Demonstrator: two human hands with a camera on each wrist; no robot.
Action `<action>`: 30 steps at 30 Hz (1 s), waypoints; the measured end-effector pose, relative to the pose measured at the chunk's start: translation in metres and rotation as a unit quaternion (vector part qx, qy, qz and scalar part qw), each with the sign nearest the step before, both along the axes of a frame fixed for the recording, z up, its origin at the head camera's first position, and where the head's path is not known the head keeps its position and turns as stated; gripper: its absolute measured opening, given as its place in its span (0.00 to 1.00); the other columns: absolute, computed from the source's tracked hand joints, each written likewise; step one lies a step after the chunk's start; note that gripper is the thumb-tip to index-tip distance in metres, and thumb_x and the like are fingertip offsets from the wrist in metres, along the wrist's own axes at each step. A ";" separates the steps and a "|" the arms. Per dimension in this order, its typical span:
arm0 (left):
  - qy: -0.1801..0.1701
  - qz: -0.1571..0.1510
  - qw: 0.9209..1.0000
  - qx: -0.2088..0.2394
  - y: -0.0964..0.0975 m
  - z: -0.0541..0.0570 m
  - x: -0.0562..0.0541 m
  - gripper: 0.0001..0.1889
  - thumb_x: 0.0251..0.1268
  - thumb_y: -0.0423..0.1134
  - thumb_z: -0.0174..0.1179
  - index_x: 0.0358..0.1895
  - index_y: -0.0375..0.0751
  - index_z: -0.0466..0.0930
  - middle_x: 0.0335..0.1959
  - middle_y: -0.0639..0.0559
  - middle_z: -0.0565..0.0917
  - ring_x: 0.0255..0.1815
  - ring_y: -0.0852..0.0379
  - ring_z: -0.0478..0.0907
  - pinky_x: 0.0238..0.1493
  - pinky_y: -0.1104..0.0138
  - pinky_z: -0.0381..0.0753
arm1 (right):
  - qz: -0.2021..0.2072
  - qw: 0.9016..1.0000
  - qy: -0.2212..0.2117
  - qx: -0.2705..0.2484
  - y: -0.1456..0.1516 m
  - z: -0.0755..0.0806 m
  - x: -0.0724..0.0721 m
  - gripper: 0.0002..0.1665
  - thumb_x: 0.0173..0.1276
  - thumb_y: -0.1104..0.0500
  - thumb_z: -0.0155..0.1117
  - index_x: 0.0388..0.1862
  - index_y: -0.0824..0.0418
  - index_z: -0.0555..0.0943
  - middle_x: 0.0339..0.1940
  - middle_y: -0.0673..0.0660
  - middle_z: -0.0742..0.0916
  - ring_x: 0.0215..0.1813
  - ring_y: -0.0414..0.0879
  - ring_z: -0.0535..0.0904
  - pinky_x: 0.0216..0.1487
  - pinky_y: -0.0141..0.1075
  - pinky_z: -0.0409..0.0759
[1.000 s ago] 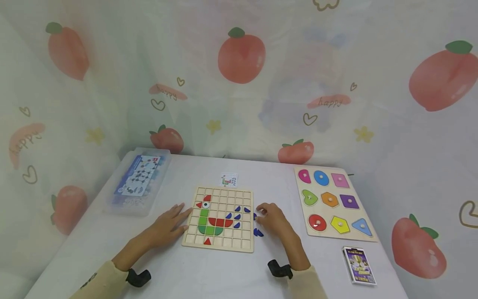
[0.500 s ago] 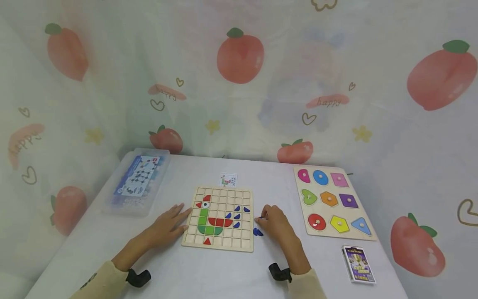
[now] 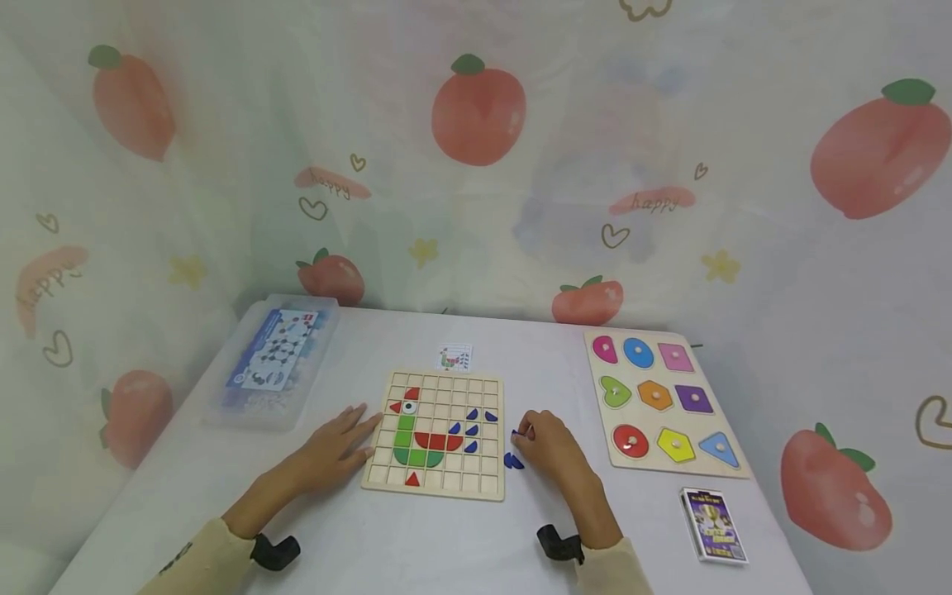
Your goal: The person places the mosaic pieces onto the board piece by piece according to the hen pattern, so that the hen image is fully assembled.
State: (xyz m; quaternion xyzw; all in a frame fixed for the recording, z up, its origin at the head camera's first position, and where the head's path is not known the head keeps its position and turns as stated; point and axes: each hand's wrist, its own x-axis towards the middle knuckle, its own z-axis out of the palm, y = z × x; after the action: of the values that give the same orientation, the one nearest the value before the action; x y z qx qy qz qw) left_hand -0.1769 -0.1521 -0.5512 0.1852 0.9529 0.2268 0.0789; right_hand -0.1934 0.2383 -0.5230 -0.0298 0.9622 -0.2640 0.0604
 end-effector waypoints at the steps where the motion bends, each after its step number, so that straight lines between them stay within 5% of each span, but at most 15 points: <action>1: 0.000 0.000 1.000 0.000 0.000 0.001 0.000 0.33 0.81 0.50 0.57 0.83 0.50 0.63 0.85 0.38 0.58 0.86 0.33 0.50 0.81 0.36 0.56 | -0.003 1.000 -0.001 0.000 -0.001 0.001 0.001 0.06 0.71 0.61 0.73 0.38 0.60 0.83 0.30 0.53 0.79 0.36 0.46 0.75 0.40 0.37 0.79; 16: 0.000 0.002 1.000 0.000 -0.001 -0.003 -0.001 0.33 0.80 0.51 0.57 0.83 0.51 0.63 0.86 0.39 0.57 0.87 0.34 0.50 0.81 0.36 0.56 | -0.041 0.998 0.034 -0.022 -0.028 0.005 0.001 0.08 0.73 0.60 0.72 0.44 0.64 0.85 0.33 0.54 0.82 0.37 0.46 0.76 0.38 0.37 0.80; 30: 0.005 0.002 1.000 -0.004 0.000 -0.001 0.001 0.33 0.81 0.51 0.57 0.83 0.51 0.63 0.86 0.39 0.58 0.87 0.35 0.51 0.81 0.37 0.56 | -0.020 0.999 0.023 -0.016 -0.052 0.004 0.005 0.05 0.73 0.62 0.72 0.42 0.62 0.85 0.32 0.53 0.80 0.35 0.45 0.76 0.36 0.34 0.77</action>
State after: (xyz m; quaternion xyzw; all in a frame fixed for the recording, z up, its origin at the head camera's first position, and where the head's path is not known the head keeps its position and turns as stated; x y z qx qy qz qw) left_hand -0.1760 -0.1519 -0.5517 0.1845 0.9545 0.2220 0.0746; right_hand -0.1888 0.1862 -0.5187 -0.0172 0.9592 -0.2802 0.0329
